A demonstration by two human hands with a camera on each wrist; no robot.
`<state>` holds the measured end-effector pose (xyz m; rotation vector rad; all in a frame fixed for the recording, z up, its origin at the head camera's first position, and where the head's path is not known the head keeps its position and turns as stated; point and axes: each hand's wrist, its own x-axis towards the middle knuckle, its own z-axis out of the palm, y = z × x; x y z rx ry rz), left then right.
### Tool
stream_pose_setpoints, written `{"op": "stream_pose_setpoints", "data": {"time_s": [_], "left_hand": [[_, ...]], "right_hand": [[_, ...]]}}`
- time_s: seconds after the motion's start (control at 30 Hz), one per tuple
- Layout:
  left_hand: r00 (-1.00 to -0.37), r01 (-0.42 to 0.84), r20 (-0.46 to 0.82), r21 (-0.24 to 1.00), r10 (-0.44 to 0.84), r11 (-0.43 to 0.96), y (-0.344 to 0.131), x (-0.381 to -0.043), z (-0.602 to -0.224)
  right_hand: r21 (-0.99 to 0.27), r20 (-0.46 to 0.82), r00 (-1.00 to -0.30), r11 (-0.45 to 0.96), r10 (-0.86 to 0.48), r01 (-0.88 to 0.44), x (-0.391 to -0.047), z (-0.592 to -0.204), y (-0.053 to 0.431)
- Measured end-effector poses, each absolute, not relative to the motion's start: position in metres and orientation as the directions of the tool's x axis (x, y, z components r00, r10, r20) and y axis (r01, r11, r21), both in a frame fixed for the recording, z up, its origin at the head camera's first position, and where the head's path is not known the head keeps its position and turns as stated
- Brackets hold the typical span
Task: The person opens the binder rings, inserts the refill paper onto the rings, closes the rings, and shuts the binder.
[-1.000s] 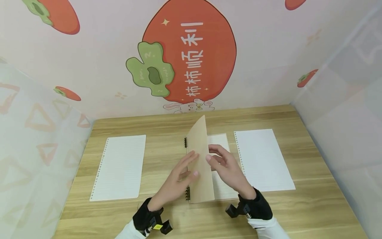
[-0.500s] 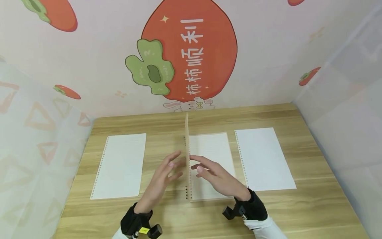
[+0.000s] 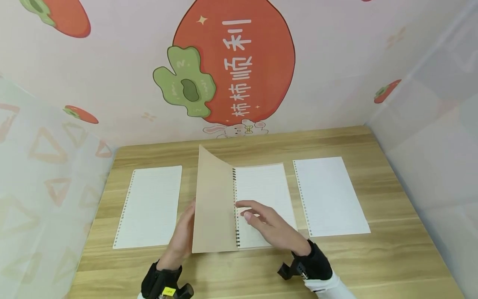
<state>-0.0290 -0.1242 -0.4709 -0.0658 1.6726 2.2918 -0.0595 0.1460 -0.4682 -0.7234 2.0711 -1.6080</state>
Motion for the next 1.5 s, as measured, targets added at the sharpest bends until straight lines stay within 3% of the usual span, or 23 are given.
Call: {"op": "stream_pose_setpoints", "data": {"time_s": [0.17,0.27,0.37,0.63,0.83,0.97,1.17,1.5], "left_hand": [[-0.947,-0.307,-0.256,0.899,0.194,-0.311,-0.134,-0.026,-0.472],[-0.937,-0.341,-0.292,0.884,0.191,-0.321,-0.142,-0.023,-0.472],[-0.93,-0.365,-0.328,0.88,0.168,-0.303,-0.15,-0.021,-0.472],[-0.894,-0.449,-0.433,0.861,0.116,-0.24,-0.17,-0.024,-0.478],[-0.918,-0.397,-0.384,0.902,0.101,-0.169,-0.189,-0.031,-0.489],[-0.929,-0.364,-0.361,0.931,0.074,-0.023,-0.199,-0.035,-0.501],[-0.956,-0.294,-0.287,0.912,-0.067,0.285,-0.205,-0.04,-0.514],[-0.978,-0.197,-0.13,0.827,-0.163,0.526,-0.208,-0.042,-0.53]], "right_hand": [[-0.787,0.027,-0.891,0.539,-0.454,-0.299,-0.06,-0.48,0.168],[-0.639,0.028,-0.919,0.7,-0.392,-0.319,-0.06,-0.487,0.18],[-0.547,-0.002,-0.921,0.771,-0.389,-0.325,-0.06,-0.493,0.19],[-0.473,-0.08,-0.913,0.821,-0.401,-0.32,-0.058,-0.51,0.196],[-0.444,-0.063,-0.92,0.837,-0.386,-0.321,-0.059,-0.512,0.199],[-0.415,-0.045,-0.919,0.844,-0.392,-0.34,-0.059,-0.511,0.202],[-0.416,-0.053,-0.924,0.849,-0.38,-0.326,-0.059,-0.511,0.206],[-0.4,-0.043,-0.921,0.852,-0.387,-0.339,-0.06,-0.514,0.209]]}}
